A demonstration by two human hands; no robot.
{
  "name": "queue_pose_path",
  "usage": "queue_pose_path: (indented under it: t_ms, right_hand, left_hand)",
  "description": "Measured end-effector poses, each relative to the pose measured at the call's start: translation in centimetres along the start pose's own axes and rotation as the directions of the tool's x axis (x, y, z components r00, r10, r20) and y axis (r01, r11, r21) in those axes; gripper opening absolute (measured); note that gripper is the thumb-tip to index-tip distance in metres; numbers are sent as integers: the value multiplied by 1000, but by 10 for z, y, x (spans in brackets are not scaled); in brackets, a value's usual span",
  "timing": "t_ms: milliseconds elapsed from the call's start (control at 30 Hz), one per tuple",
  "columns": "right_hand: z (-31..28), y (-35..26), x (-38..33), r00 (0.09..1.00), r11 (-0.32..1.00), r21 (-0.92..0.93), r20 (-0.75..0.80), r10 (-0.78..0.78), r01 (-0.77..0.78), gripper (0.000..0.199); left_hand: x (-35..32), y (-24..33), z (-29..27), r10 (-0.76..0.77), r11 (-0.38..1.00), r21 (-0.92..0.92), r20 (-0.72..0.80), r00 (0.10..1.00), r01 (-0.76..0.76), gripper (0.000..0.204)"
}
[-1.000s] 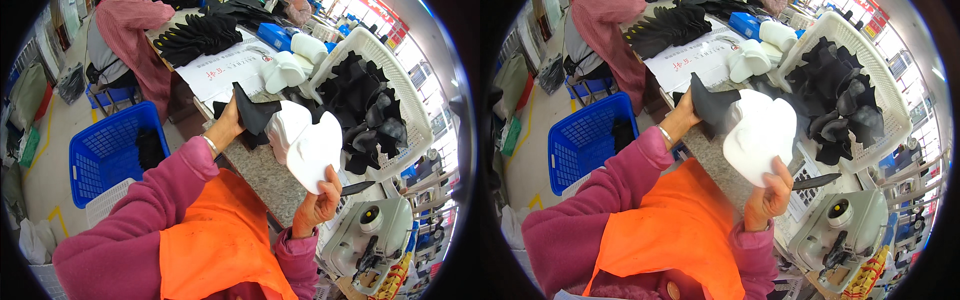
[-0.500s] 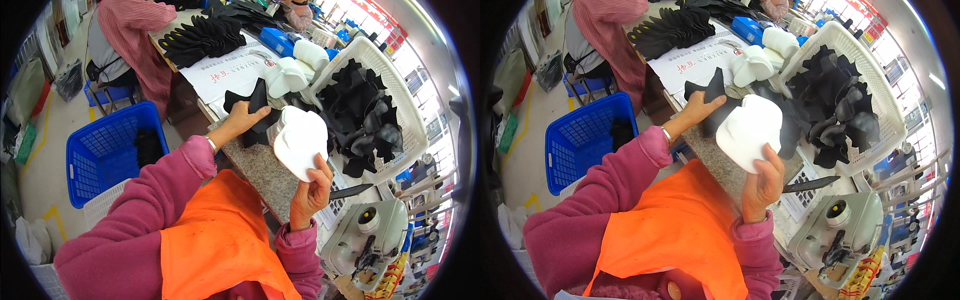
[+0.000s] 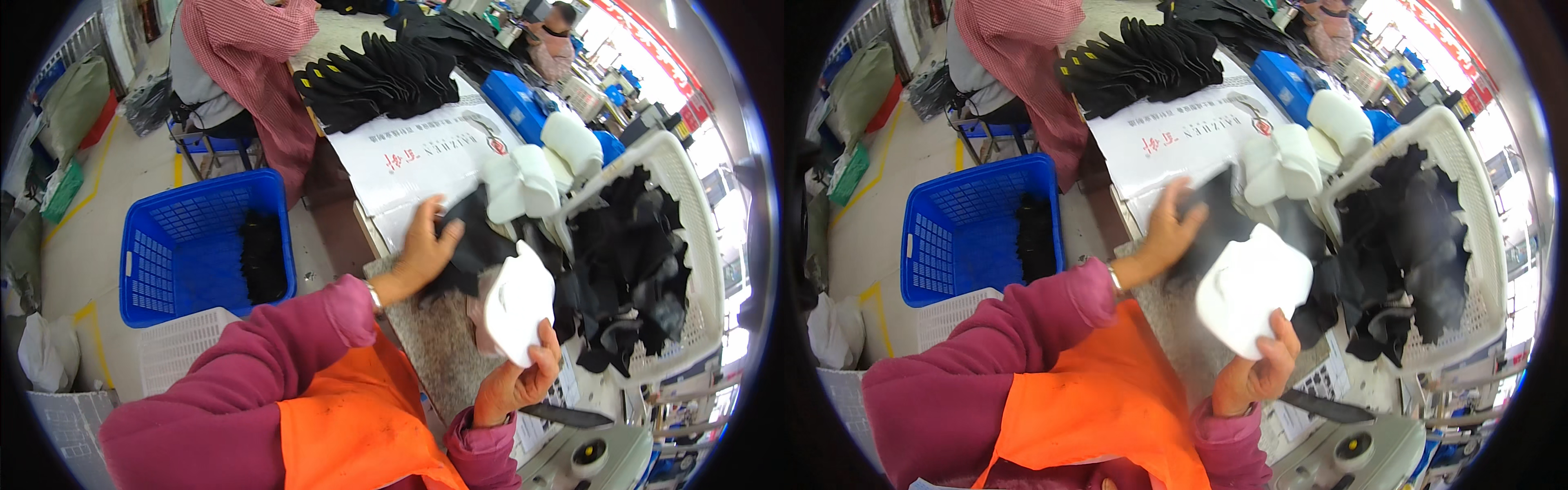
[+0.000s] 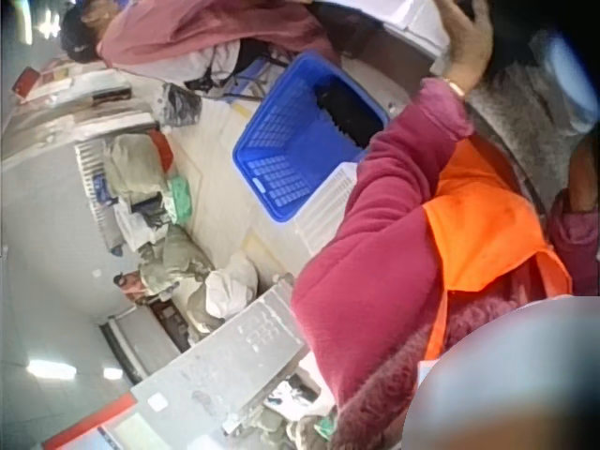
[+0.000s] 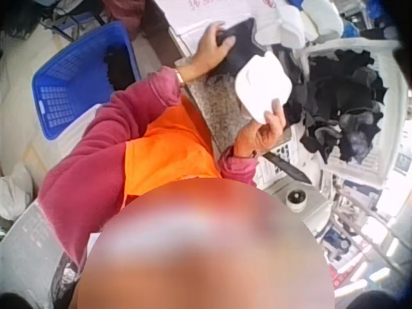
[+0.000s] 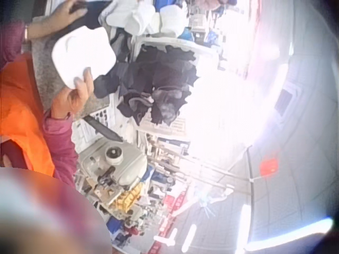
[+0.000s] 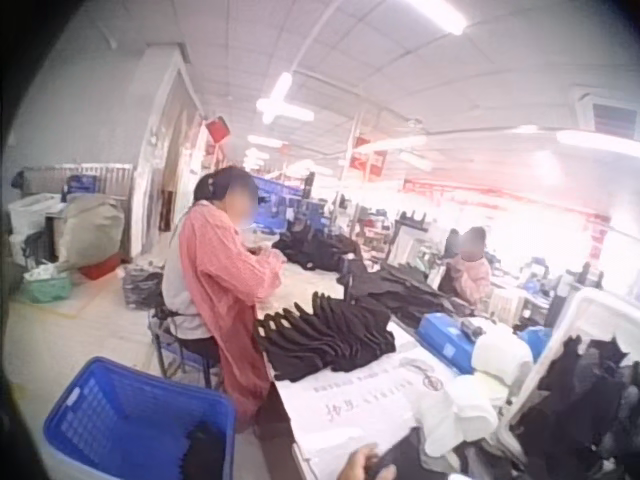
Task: The person picks up white foam inserts and black glove shells, then inserts the foam into the shells and folds the gloves. The person handles items one at a time and places the finished gloves into a blue basket.
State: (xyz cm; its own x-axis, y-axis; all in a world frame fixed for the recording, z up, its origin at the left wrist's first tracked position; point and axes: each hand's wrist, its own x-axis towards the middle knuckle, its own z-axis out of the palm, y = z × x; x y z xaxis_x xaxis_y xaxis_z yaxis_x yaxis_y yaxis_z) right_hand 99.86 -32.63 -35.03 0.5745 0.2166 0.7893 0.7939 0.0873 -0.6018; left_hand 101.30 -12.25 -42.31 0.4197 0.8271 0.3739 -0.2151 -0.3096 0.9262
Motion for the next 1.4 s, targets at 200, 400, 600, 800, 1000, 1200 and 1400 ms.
queue_pose_path:
  t_ms: [200, 400, 600, 800, 1000, 1200, 1400]
  right_hand:
    - [26, 12, 34, 993, 1000, 3, 117, 14, -14, 20]
    - [42, 25, 55, 952, 985, 160, 306, 18, -70, 14]
    - [77, 22, 77, 863, 933, 292, 504, 37, -211, 9]
    - [111, 8, 73, 812, 885, 383, 584, -10, -265, 12]
    - [132, -7, 67, 689, 812, 453, 720, -89, -368, 11]
    - [147, -30, 39, 583, 842, 405, 801, -138, -356, 7]
    - [163, -57, 12, 459, 882, 308, 880, -122, -357, 5]
  left_hand:
    - [13, 1, 4, 168, 983, 85, -43, 985, -164, 45]
    - [-26, 1, -40, -88, 978, 193, 24, 996, 82, 44]
    - [-44, 17, -51, -148, 978, 133, -94, 984, 160, 48]
    - [-116, 11, -113, -116, 875, 398, -377, 919, 275, 43]
    - [-281, 5, -247, -145, 252, -32, -989, 5, 967, 60]
    - [-348, -13, -329, -456, 626, -588, -809, -370, 512, 71]
    - [-341, -61, -357, -252, 472, -631, -766, -591, 616, 57]
